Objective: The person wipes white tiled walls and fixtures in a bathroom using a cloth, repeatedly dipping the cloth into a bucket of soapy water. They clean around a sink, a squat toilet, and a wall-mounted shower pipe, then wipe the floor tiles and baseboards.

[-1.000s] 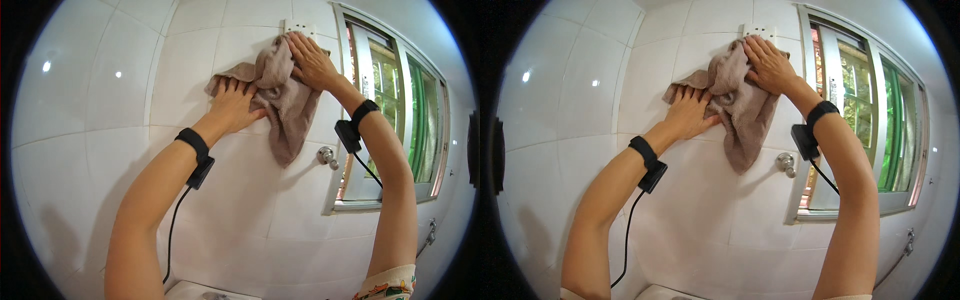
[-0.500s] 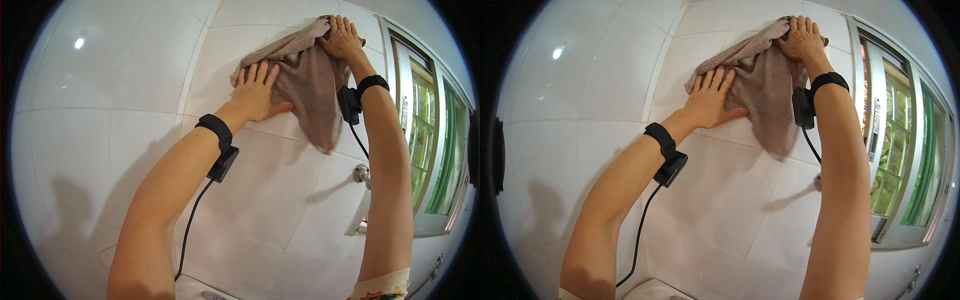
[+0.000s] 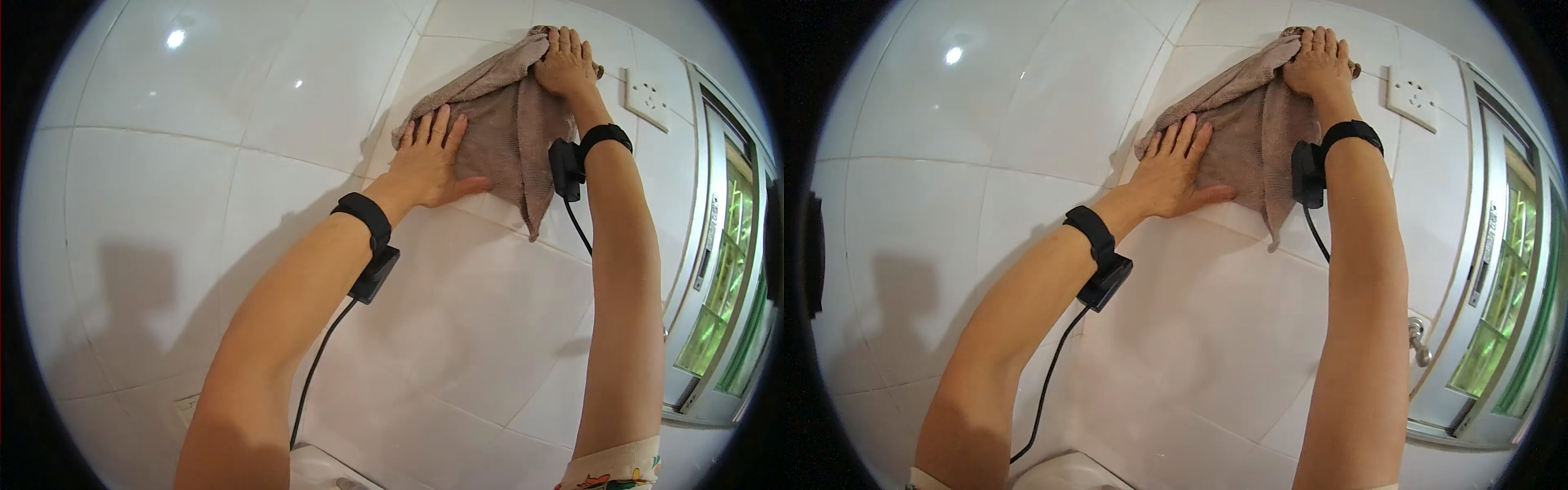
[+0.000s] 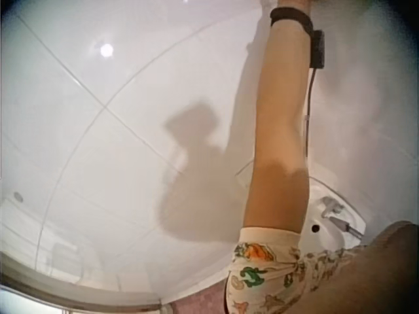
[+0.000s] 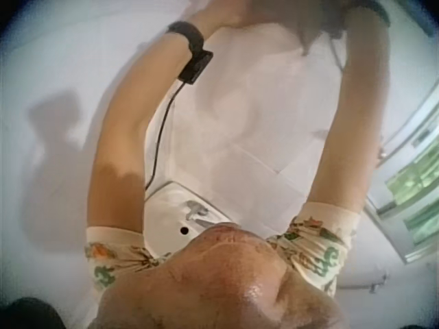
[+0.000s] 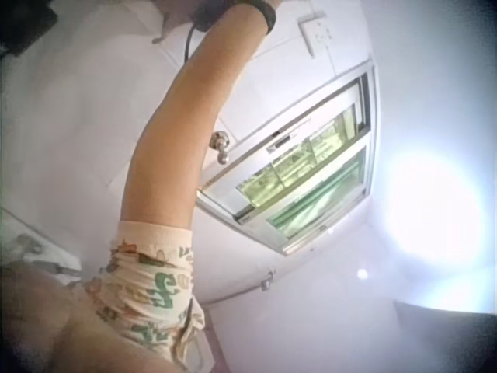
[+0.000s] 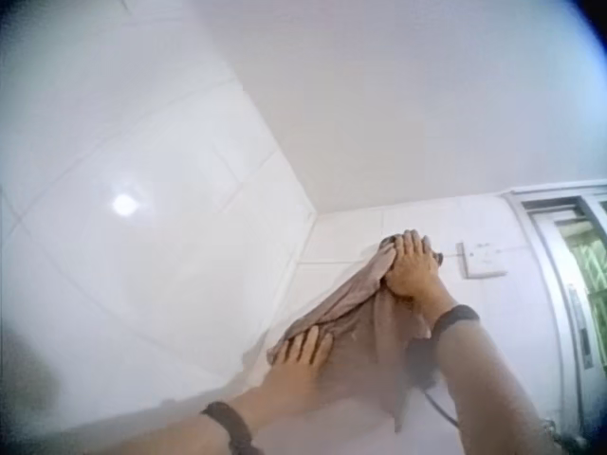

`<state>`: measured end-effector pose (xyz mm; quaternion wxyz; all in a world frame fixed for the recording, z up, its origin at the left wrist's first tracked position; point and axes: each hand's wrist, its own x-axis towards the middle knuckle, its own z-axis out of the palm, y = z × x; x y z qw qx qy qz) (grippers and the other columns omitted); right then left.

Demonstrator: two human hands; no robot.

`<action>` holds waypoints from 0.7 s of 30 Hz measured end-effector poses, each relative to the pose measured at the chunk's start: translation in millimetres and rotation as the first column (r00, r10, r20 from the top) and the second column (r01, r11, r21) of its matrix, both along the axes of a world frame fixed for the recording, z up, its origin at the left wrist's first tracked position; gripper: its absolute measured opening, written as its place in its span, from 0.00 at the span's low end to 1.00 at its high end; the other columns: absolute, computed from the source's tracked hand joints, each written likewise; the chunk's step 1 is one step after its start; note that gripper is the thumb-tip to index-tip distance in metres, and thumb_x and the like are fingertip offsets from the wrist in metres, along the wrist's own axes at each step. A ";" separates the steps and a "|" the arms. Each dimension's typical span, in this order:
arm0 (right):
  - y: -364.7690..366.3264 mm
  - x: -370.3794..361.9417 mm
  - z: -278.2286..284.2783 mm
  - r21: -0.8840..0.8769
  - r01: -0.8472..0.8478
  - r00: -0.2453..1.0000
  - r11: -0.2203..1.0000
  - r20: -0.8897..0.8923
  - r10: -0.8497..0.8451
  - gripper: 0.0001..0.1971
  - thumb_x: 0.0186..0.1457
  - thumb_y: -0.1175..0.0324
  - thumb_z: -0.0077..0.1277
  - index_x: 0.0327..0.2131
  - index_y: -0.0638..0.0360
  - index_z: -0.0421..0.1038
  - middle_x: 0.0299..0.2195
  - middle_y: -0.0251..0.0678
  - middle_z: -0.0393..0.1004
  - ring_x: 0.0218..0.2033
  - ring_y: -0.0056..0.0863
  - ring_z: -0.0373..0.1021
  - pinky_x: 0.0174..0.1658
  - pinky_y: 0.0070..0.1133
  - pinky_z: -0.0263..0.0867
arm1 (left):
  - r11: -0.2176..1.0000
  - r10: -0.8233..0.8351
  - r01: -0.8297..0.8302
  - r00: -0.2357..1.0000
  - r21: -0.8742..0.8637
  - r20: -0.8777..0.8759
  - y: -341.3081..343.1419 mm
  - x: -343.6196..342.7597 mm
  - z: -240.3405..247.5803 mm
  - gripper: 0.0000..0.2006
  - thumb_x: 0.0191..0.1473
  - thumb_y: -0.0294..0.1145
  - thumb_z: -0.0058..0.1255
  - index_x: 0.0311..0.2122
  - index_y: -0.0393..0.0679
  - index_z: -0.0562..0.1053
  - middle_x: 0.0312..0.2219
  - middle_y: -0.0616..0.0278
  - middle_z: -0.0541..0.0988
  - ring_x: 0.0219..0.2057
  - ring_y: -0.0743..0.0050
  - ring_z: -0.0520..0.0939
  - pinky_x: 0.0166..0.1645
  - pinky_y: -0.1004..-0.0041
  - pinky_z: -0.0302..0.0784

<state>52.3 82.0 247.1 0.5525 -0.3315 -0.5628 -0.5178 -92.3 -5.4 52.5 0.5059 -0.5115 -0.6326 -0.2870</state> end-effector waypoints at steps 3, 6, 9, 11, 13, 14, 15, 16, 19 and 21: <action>1.9 -17.8 4.8 0.013 0.012 1.000 1.000 0.018 -0.013 0.32 0.47 0.53 0.32 0.55 0.57 0.43 0.56 0.39 0.43 0.59 0.31 0.35 0.59 0.30 0.29 | 1.000 -0.001 0.000 0.999 0.010 0.035 1.6 -11.4 6.7 0.47 0.42 0.68 0.33 0.56 0.39 0.39 0.56 0.43 0.37 0.57 0.46 0.38 0.58 0.59 0.33; 0.1 -51.8 3.6 0.041 -0.009 1.000 0.999 0.030 0.008 0.31 0.48 0.54 0.31 0.55 0.57 0.44 0.56 0.37 0.43 0.59 0.30 0.35 0.59 0.31 0.29 | 0.998 0.061 -0.065 0.982 0.014 0.179 2.9 -27.3 5.2 0.46 0.43 0.66 0.31 0.56 0.37 0.39 0.56 0.43 0.38 0.57 0.47 0.39 0.59 0.61 0.34; -6.3 -72.7 3.4 0.061 -0.028 1.000 0.998 0.001 0.028 0.30 0.48 0.55 0.30 0.55 0.56 0.45 0.57 0.37 0.43 0.59 0.30 0.35 0.59 0.32 0.29 | 1.000 0.002 -0.007 0.987 0.029 0.161 6.7 -48.9 -0.8 0.46 0.44 0.65 0.29 0.56 0.34 0.39 0.55 0.42 0.39 0.57 0.48 0.40 0.59 0.64 0.36; -9.3 -85.5 2.3 0.056 -0.026 0.999 0.998 -0.029 0.028 0.30 0.48 0.55 0.30 0.55 0.56 0.45 0.57 0.37 0.43 0.59 0.29 0.35 0.59 0.32 0.29 | 0.996 0.093 -0.094 0.988 0.007 0.125 10.0 -47.6 -1.3 0.46 0.45 0.65 0.29 0.55 0.30 0.39 0.55 0.41 0.39 0.57 0.49 0.41 0.59 0.66 0.38; -9.3 -92.1 3.4 0.067 -0.035 0.999 0.997 -0.017 0.036 0.30 0.48 0.56 0.31 0.55 0.55 0.45 0.57 0.35 0.43 0.59 0.28 0.35 0.59 0.32 0.29 | 0.996 0.067 -0.073 0.991 0.048 0.116 16.2 -50.0 -6.0 0.46 0.45 0.65 0.30 0.55 0.30 0.39 0.55 0.40 0.40 0.57 0.48 0.42 0.59 0.66 0.38; -9.7 -99.7 3.1 0.067 -0.041 0.999 0.997 -0.012 0.041 0.30 0.48 0.56 0.31 0.55 0.55 0.45 0.57 0.35 0.43 0.59 0.28 0.35 0.59 0.32 0.29 | 0.995 0.037 -0.046 0.994 0.088 0.100 18.4 -52.3 -9.3 0.46 0.45 0.64 0.30 0.54 0.29 0.40 0.55 0.39 0.41 0.57 0.48 0.43 0.59 0.66 0.38; -9.4 -107.6 1.5 0.034 -0.059 0.998 0.998 0.020 0.059 0.30 0.48 0.56 0.31 0.55 0.54 0.45 0.57 0.35 0.43 0.59 0.28 0.35 0.59 0.32 0.29 | 0.995 0.038 -0.046 0.994 0.086 0.099 19.7 -51.9 -11.0 0.46 0.45 0.64 0.30 0.54 0.29 0.40 0.55 0.39 0.41 0.57 0.48 0.43 0.59 0.66 0.38; -8.7 -116.4 -0.3 -0.001 -0.076 0.996 0.997 0.051 0.076 0.29 0.47 0.57 0.31 0.55 0.54 0.45 0.57 0.34 0.43 0.59 0.28 0.35 0.59 0.32 0.29 | 0.995 0.034 -0.046 0.992 0.092 0.121 21.5 -51.6 -13.1 0.46 0.44 0.64 0.31 0.55 0.30 0.40 0.55 0.41 0.42 0.57 0.49 0.43 0.59 0.66 0.39; -4.8 -157.0 -8.2 0.019 -0.101 0.988 0.995 0.116 0.098 0.29 0.47 0.58 0.31 0.55 0.53 0.45 0.57 0.33 0.42 0.59 0.26 0.36 0.59 0.33 0.29 | 0.992 0.111 -0.115 0.991 0.054 0.080 24.6 -53.5 -14.2 0.44 0.45 0.62 0.31 0.55 0.31 0.41 0.55 0.43 0.43 0.57 0.52 0.44 0.59 0.68 0.39; -4.7 -167.1 -10.1 0.051 -0.102 0.986 0.993 0.136 0.094 0.29 0.47 0.58 0.31 0.55 0.53 0.44 0.57 0.32 0.42 0.59 0.26 0.37 0.59 0.33 0.29 | 0.984 0.178 -0.178 0.984 0.015 0.015 32.4 -58.6 -16.4 0.43 0.46 0.60 0.32 0.55 0.30 0.41 0.55 0.43 0.44 0.57 0.53 0.44 0.59 0.68 0.39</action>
